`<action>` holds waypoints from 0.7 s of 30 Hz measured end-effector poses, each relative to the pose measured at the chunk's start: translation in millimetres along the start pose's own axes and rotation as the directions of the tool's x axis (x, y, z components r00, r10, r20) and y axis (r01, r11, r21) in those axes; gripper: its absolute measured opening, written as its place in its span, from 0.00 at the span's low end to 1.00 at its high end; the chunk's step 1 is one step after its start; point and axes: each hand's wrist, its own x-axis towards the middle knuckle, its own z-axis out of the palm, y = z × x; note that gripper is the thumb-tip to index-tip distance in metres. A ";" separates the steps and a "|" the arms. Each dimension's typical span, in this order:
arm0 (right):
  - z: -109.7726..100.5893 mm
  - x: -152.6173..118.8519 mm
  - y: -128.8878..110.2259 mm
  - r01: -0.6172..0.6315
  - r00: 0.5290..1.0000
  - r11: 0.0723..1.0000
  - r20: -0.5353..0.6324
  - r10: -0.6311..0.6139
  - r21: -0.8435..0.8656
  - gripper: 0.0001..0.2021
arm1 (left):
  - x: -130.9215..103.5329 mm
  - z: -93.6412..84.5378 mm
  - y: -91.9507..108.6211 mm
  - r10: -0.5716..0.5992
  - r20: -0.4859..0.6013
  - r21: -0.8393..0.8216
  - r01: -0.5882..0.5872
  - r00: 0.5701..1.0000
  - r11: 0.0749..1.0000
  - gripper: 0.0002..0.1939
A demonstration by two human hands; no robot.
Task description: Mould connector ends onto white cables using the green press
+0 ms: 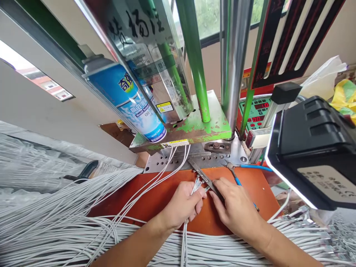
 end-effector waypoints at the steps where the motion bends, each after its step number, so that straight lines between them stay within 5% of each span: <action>1: 0.4 -0.4 -0.1 -0.016 1.000 1.000 -0.008 0.016 -0.005 0.11 | 0.3 -4.4 2.0 -0.001 0.062 0.018 0.000 0.998 1.000 0.22; 3: 0.7 -0.7 0.2 -0.038 0.998 0.999 -0.041 0.038 -0.003 0.11 | 0.3 -14.2 5.6 0.035 0.102 0.106 -0.046 0.994 0.993 0.23; 9: -2.0 1.6 1.9 -0.053 0.993 0.996 -0.106 0.060 0.067 0.08 | -4.6 -29.4 8.8 0.284 -0.077 0.325 -0.245 0.956 0.913 0.19; 15: -0.1 1.5 -1.9 -0.036 0.997 0.998 -0.067 0.040 0.054 0.08 | 1.9 -25.4 6.1 0.126 -0.051 0.252 -0.109 0.991 0.962 0.17; 21: 0.9 2.3 -2.9 0.037 0.998 0.999 -0.054 -0.036 0.016 0.07 | 10.0 -19.6 5.0 0.096 -0.086 0.077 -0.089 0.992 0.993 0.16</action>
